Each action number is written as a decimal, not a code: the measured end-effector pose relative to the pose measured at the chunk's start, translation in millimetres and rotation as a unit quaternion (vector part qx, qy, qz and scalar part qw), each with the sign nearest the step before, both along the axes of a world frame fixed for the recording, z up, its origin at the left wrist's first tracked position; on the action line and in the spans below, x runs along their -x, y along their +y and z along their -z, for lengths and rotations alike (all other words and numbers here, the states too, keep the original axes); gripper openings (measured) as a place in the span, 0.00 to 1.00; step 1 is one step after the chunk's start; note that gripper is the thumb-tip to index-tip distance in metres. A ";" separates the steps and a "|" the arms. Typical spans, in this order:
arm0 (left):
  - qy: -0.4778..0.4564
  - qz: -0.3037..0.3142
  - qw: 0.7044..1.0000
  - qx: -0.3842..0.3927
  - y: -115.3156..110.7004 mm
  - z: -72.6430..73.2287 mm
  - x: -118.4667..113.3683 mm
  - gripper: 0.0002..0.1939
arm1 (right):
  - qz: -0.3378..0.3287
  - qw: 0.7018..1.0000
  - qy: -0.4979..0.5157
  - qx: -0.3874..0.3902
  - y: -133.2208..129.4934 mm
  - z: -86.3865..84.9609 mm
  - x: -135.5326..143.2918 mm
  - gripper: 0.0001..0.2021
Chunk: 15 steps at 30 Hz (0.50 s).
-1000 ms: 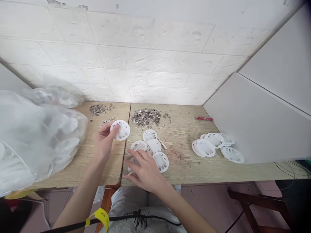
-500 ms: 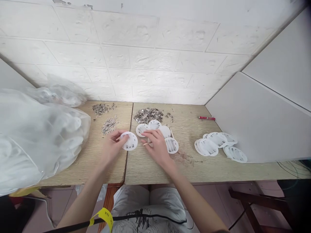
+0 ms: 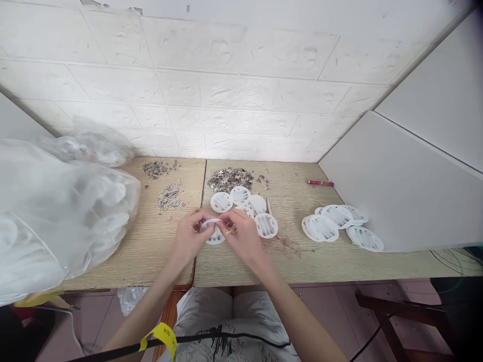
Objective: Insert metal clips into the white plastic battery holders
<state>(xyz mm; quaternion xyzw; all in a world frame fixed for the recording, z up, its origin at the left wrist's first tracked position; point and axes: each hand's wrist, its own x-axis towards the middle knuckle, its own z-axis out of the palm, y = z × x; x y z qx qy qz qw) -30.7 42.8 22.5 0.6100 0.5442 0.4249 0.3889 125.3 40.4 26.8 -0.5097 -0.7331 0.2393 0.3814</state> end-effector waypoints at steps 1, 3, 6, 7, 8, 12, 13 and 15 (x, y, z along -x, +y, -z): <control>0.031 0.005 1.000 -0.001 -2.7 0.9 -0.6 0.04 | -0.004 1.000 -0.022 0.017 -2.8 0.6 -0.3 0.04; 0.095 0.022 0.995 0.005 -8.4 3.3 -1.9 0.05 | -0.009 0.996 -0.064 0.053 -8.3 1.4 -1.0 0.04; 0.173 0.051 0.984 0.014 -14.6 6.4 -4.7 0.06 | 0.001 0.986 -0.124 0.111 -12.8 2.5 -2.9 0.09; 0.195 0.062 0.979 0.016 -15.2 6.5 -5.6 0.06 | 0.005 0.982 -0.137 0.134 -12.6 2.8 -4.1 0.11; 0.215 0.076 0.973 0.023 -14.7 6.1 -6.3 0.07 | 0.003 0.976 -0.144 0.162 -11.7 2.9 -5.7 0.12; 0.249 0.169 0.949 0.092 -4.5 -1.2 -5.5 0.10 | -0.053 0.947 -0.105 0.298 -1.7 0.6 -14.3 0.12; 0.243 0.198 0.943 0.116 -0.7 -3.6 -4.5 0.10 | -0.075 0.936 -0.087 0.334 1.5 -0.7 -16.4 0.11; 0.226 0.237 0.933 0.147 6.7 -7.4 -2.6 0.08 | -0.116 0.912 -0.052 0.391 7.5 -3.1 -19.2 0.09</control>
